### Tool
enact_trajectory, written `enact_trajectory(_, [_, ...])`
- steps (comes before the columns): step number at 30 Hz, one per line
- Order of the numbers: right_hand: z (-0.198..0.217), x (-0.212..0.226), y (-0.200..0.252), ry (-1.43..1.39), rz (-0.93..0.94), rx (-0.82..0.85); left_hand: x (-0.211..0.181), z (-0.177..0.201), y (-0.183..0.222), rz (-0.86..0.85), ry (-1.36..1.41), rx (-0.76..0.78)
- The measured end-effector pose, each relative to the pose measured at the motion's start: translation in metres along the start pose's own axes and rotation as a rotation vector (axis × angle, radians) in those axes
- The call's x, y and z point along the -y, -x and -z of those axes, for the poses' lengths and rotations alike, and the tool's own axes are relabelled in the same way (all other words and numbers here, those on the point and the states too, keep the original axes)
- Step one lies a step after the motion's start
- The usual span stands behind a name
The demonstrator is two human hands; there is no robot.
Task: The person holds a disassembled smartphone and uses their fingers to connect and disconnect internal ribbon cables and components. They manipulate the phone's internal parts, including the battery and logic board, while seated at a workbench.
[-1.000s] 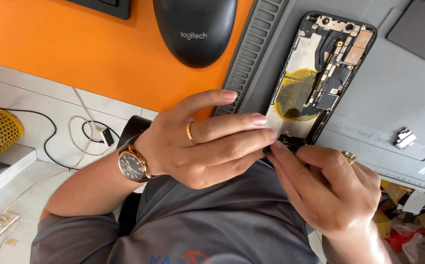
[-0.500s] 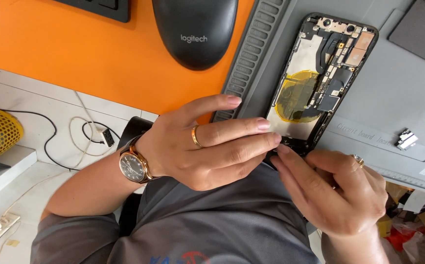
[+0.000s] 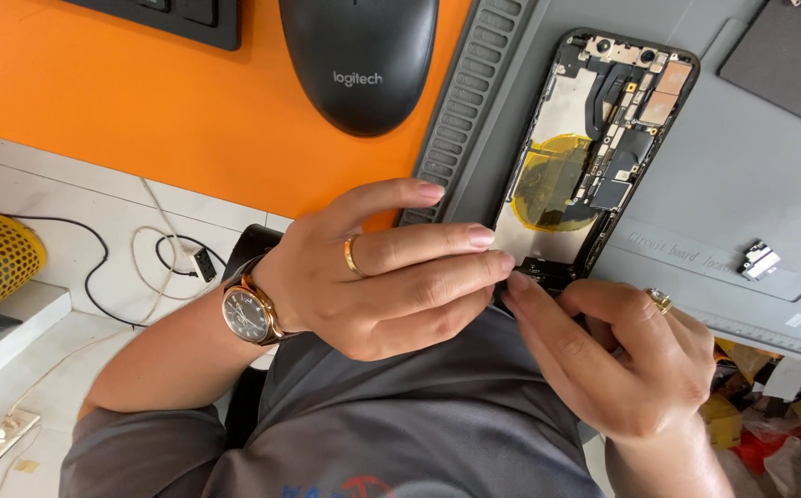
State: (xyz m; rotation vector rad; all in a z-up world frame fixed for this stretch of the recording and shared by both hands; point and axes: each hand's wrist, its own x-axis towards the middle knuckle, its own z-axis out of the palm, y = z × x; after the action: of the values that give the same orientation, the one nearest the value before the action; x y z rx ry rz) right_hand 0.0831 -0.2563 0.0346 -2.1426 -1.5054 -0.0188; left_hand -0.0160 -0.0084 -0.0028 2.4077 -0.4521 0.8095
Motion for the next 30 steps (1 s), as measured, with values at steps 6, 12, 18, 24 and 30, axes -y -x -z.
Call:
enact_trajectory(6, [0.001,0.002,-0.004,0.073,0.006,0.03,0.001,0.001,0.001,-0.036,0.045,0.014])
enact_trajectory(12, [0.004,0.001,-0.006,0.084,0.054,0.033,0.0,-0.002,0.003,-0.037,0.007,0.067])
enact_trajectory(18, [0.008,-0.001,0.0,0.078,0.046,0.057,-0.001,0.0,0.0,-0.013,0.031,0.067])
enact_trajectory(24, [0.034,-0.026,0.007,-0.006,-0.063,0.002,0.001,0.003,-0.011,-0.086,0.029,0.086])
enact_trajectory(30, [0.088,-0.052,0.026,0.01,-0.273,-0.138,-0.002,-0.001,-0.015,-0.067,-0.022,0.083])
